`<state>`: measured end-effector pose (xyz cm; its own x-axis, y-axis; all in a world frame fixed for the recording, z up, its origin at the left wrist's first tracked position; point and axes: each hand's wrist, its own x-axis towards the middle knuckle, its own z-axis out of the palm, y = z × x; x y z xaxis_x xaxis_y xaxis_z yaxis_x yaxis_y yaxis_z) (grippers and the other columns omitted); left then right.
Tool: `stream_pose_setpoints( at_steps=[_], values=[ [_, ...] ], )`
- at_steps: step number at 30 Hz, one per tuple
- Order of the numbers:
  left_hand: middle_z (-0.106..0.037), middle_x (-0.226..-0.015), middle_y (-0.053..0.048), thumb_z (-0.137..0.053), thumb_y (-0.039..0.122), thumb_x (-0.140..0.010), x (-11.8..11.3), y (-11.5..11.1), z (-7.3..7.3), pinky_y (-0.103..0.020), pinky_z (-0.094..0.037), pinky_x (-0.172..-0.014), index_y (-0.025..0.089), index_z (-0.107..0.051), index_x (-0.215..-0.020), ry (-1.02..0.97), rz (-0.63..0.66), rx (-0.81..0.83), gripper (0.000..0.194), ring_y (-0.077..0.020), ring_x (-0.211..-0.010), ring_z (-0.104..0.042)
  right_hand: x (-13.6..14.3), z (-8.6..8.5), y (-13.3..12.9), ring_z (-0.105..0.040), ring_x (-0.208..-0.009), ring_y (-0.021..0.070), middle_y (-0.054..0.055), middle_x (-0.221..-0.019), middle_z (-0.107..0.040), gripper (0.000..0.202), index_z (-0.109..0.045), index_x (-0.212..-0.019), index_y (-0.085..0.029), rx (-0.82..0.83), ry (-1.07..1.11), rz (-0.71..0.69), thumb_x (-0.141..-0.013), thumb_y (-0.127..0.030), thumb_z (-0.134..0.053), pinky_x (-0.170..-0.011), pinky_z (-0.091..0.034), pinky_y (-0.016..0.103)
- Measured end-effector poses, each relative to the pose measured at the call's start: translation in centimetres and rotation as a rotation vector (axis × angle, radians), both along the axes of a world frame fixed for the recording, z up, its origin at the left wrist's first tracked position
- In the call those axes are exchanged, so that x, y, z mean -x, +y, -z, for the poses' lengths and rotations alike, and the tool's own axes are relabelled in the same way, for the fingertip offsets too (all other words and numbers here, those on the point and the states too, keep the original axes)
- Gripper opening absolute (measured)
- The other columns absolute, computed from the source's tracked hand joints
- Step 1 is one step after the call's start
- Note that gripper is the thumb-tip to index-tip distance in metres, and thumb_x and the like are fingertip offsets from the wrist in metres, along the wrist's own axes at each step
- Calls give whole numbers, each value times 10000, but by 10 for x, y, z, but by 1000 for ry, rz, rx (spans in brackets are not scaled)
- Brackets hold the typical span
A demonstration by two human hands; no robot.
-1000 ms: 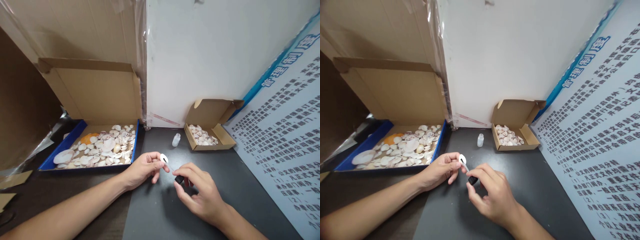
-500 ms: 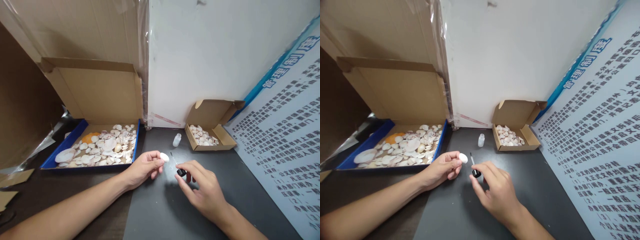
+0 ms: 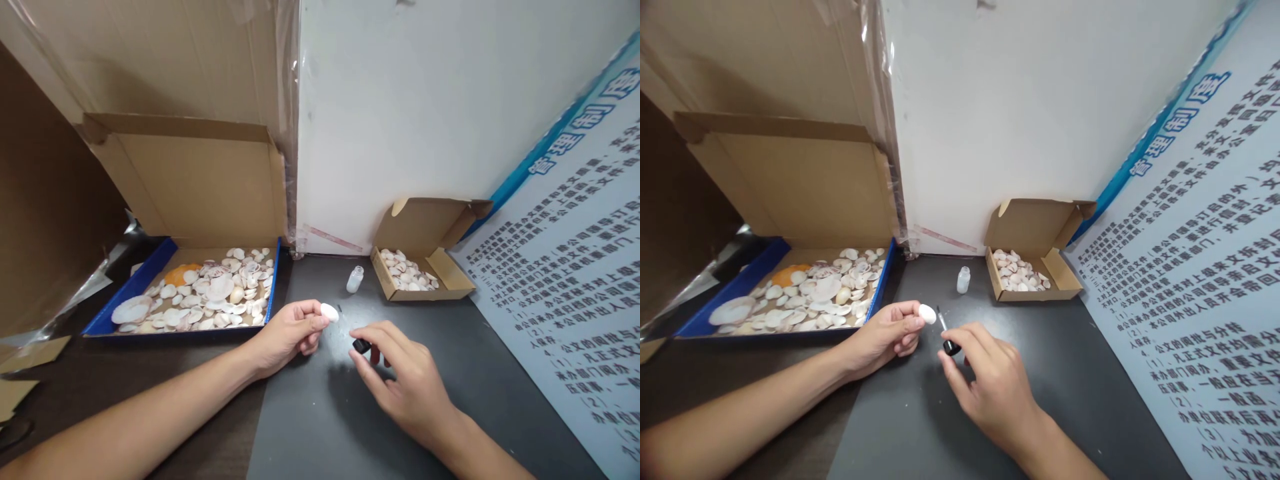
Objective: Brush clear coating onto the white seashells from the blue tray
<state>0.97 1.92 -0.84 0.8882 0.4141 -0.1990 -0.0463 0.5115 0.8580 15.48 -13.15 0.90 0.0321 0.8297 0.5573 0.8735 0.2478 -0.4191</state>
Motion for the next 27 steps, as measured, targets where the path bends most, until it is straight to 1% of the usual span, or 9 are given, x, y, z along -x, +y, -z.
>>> stream_pose_setpoints(
  at_steps=[4, 8, 12, 16, 20, 23, 24, 27],
  values=[
    [-439, -472, 84, -758, 369, -753, 0, 0, -1, -193, -222, -450, 154, -511, -747, 2, 3, 1, 327, -29, -410, -294, 1, 0, 1, -593, -613, 104, 53, -907, -653, 165, -580, -1061, -185, -15, -17, -24, -896, -166, -571, -582, -473, 231],
    [-431, -462, 85, -753, 361, -761, 0, 0, 0, -192, -218, -446, 155, -506, -739, -7, 6, 3, 323, -30, -408, -287, 3, 0, 1, -578, -589, 97, 44, -878, -650, 147, -586, -1039, -180, -11, -15, 27, -894, -161, -571, -552, -454, 223],
    [-424, -467, 87, -731, 359, -788, 0, 0, 3, -191, -220, -444, 154, -514, -763, -23, 9, 1, 299, -31, -414, -283, 5, 0, 0, -596, -636, 109, 44, -867, -653, 152, -592, -1037, -178, -37, -17, -47, -887, -166, -574, -594, -469, 223],
    [-412, -471, 95, -707, 341, -814, 0, 0, 4, -186, -219, -444, 158, -525, -812, -28, -3, 6, 258, -33, -420, -281, 4, 0, 0, -553, -568, 84, 26, -832, -636, 118, -588, -1005, -172, -52, 0, 13, -888, -157, -579, -547, -436, 211],
    [-405, -472, 97, -700, 332, -822, 0, 1, 4, -186, -221, -443, 156, -531, -813, -43, 9, 8, 244, -33, -421, -282, 3, 1, 1, -572, -606, 86, 36, -890, -645, 150, -587, -1042, -182, -28, 9, -34, -893, -166, -579, -580, -453, 208],
    [-397, -469, 100, -700, 322, -823, 0, 1, 3, -185, -219, -443, 154, -535, -819, -41, 16, 9, 235, -32, -420, -278, 2, 2, 1, -552, -574, 86, 29, -846, -637, 112, -594, -1007, -180, 1, 17, 33, -897, -184, -573, -552, -436, 207],
    [-397, -469, 100, -701, 321, -823, 0, 1, 3, -185, -217, -444, 154, -533, -813, -41, 18, 8, 237, -32, -420, -278, 2, 2, 1, -551, -574, 87, 29, -842, -636, 112, -593, -1006, -179, 0, 19, 33, -896, -186, -573, -555, -438, 208],
    [-398, -471, 95, -699, 327, -825, 0, 1, 3, -188, -212, -447, 157, -510, -772, -37, 21, -3, 259, -33, -424, -275, 3, 2, 0, -580, -628, 97, 40, -888, -646, 151, -591, -1037, -182, 4, 21, -28, -887, -176, -577, -586, -456, 209]
  ],
)
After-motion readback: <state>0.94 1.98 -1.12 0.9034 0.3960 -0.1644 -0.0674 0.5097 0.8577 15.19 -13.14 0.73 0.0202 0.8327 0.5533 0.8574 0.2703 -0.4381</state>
